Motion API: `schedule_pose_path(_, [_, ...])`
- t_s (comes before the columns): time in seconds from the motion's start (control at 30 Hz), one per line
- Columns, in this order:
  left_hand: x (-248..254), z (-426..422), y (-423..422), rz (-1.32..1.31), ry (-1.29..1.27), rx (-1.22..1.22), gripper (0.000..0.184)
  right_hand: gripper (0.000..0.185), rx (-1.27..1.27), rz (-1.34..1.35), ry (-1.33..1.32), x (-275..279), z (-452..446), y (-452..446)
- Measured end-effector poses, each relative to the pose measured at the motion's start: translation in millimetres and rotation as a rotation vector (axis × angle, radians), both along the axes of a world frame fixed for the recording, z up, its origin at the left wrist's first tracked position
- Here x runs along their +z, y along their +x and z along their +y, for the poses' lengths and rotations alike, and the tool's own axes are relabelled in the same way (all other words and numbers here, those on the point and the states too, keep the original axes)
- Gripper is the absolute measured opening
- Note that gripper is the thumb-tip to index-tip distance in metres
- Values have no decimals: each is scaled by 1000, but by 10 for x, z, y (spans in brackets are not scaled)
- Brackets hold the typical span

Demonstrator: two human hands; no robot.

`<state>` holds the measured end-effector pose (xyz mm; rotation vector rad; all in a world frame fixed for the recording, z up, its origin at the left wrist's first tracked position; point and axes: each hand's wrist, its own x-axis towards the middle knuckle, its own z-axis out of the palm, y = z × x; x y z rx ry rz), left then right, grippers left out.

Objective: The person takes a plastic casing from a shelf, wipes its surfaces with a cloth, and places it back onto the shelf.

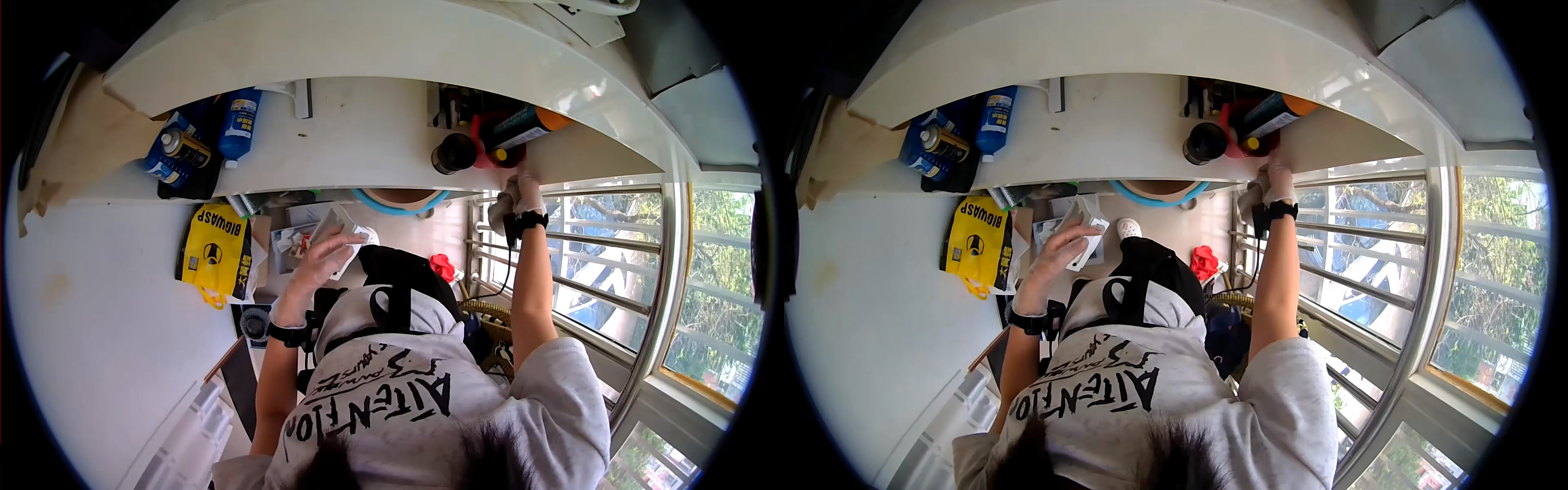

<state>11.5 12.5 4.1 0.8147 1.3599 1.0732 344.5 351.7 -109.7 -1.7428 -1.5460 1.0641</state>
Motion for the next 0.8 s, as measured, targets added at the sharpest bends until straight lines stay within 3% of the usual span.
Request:
schedule_pose_path(0.03, [-23, -31, -6, 28, 12, -17, 25, 37, -265, 349, -440, 179, -7, -155])
schedule_pose_path(0.07, [-10, -37, -19, 59, 26, -33, 24, 37, -265, 276, -537, 240, 37, -247])
schedule_pose_path(0.2, [169, -36, 22, -49, 3, 23, 23, 24, -205, 283, -470, -124, 311, -217])
schedule_pose_path(0.3, [34, -100, 38, -7, 23, 28, 26, 23, -157, 137, -495, 127, 203, -313])
schedule_pose_path(0.5, [-37, -145, 3, -67, -11, 46, 22, 26, -61, 51, -372, 88, 76, -324])
schedule_pose_path(0.53, [-14, -142, 6, -12, 12, 46, 22, 28, -154, 340, -510, 18, 53, -344])
schedule_pose_path(0.57, [4, -137, 8, 42, 34, 45, 22, 28, -154, 340, -509, -37, 39, -349])
schedule_pose_path(0.63, [11, -122, 9, -21, 4, 55, 22, 29, -209, 659, -659, -119, -6, -368])
schedule_pose_path(0.8, [83, -64, 24, -117, 13, 66, 22, 36, -309, 894, -699, 38, -162, -628])
